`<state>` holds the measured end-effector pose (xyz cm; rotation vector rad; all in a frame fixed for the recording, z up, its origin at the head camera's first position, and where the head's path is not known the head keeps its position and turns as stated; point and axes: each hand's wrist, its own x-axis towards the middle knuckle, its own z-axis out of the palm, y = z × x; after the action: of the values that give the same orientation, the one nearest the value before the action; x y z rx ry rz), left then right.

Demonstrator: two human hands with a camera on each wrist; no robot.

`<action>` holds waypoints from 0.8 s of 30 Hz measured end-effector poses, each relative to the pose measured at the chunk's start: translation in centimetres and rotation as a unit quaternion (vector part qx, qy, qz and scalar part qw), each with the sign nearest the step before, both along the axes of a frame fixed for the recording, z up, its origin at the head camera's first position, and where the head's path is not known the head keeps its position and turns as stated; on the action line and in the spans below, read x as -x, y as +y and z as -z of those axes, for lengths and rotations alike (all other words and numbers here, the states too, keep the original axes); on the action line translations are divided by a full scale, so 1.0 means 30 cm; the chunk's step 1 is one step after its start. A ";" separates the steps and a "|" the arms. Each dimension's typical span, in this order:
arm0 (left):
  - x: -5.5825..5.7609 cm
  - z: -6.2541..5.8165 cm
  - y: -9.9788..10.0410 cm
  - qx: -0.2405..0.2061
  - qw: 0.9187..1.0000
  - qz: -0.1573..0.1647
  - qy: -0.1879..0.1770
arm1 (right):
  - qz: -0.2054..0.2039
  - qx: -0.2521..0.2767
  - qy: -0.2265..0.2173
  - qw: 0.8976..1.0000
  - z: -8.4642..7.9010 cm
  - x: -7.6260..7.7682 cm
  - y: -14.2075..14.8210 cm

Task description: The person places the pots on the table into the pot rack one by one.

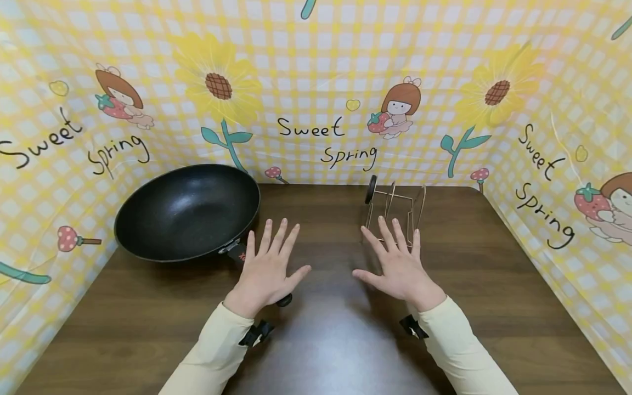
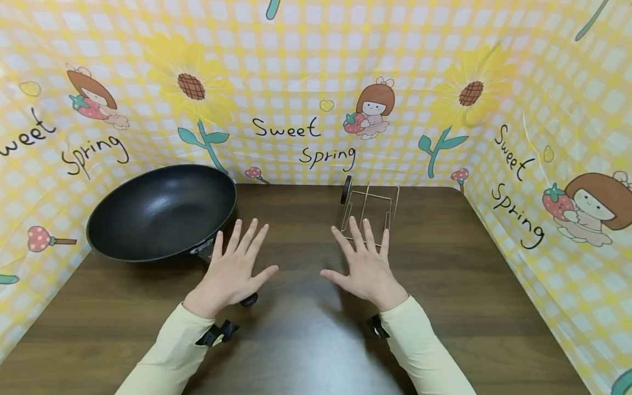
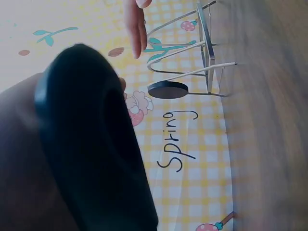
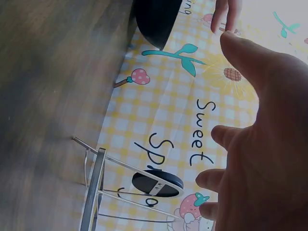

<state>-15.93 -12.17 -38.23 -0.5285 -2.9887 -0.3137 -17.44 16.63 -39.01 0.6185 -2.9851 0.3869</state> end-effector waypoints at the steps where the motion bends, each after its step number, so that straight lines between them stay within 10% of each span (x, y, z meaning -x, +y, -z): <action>1: -0.003 0.000 -0.006 0.002 1.000 -0.003 0.003 | -0.003 0.002 -0.001 1.000 -0.001 0.001 -0.001; 24: -0.166 0.014 -0.211 -0.015 0.998 -0.049 0.030 | -0.201 0.014 -0.079 0.976 -0.001 0.021 -0.129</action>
<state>-10.95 -18.49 -38.67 -0.3793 -2.9342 -0.3265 -18.06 12.77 -38.97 1.2491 -2.9797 0.5234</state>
